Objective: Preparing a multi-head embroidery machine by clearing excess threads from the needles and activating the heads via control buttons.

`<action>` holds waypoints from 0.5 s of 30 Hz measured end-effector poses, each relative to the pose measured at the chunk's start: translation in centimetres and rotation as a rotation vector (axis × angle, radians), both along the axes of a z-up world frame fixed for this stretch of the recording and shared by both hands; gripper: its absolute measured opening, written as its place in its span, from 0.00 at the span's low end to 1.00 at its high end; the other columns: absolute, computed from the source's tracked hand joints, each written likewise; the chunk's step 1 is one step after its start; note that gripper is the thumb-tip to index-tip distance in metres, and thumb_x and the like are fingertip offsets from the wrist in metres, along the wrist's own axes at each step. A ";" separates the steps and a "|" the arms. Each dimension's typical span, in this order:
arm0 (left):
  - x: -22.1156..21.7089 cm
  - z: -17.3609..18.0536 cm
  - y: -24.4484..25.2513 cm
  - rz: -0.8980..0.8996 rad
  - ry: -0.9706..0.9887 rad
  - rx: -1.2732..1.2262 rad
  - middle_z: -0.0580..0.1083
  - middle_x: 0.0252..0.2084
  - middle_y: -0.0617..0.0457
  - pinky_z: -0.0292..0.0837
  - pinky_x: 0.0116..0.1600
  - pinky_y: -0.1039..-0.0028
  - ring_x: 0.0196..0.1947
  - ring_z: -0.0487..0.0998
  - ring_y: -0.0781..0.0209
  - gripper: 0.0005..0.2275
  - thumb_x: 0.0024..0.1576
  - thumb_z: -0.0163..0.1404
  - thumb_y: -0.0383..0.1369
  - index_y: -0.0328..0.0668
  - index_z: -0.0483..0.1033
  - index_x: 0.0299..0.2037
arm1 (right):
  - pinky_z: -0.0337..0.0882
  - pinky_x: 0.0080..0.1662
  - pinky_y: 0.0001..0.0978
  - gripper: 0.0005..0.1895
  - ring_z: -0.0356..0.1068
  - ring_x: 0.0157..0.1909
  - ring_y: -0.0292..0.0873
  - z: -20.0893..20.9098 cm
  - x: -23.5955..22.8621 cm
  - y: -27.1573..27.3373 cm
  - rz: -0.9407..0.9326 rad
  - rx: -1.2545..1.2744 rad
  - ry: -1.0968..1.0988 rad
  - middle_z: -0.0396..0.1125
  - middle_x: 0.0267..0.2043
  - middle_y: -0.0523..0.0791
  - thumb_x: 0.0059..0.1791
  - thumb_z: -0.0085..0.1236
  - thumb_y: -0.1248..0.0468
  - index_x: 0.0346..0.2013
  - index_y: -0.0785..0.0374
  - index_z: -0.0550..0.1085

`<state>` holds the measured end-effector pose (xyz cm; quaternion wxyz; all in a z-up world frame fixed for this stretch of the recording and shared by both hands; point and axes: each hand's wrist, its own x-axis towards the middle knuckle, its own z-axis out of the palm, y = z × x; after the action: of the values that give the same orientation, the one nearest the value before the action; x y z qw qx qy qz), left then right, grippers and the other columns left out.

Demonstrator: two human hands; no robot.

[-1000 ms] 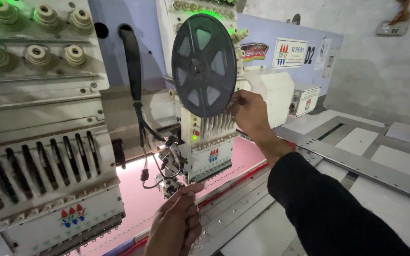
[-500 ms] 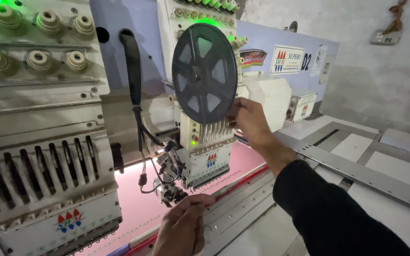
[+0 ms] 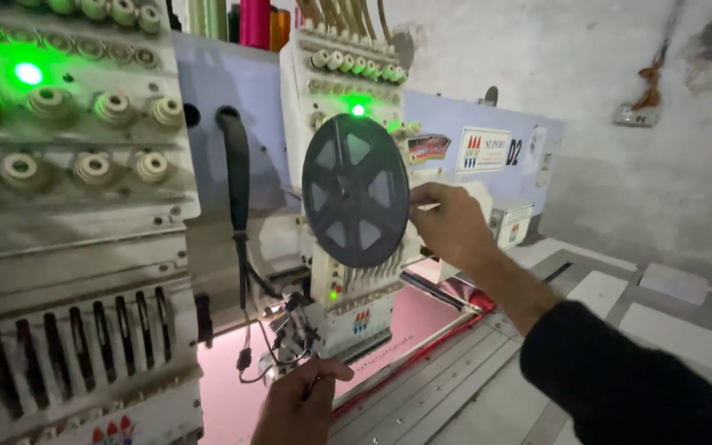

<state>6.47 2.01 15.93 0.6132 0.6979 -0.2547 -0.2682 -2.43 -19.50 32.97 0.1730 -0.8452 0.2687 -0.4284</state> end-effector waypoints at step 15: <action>1.7 1.4 -4.9 0.026 -0.004 -0.112 0.75 0.28 0.53 0.65 0.39 0.74 0.32 0.73 0.65 0.14 0.58 0.50 0.34 0.45 0.93 0.39 | 0.75 0.56 0.41 0.23 0.75 0.57 0.45 8.9 0.2 -1.3 0.087 -0.050 0.065 0.77 0.53 0.46 0.42 0.43 0.72 0.42 0.57 0.83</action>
<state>8.19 -2.93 17.31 0.6543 0.6661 -0.2616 -0.2443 -2.20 -20.80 41.91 0.1614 -0.8736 0.2265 -0.3993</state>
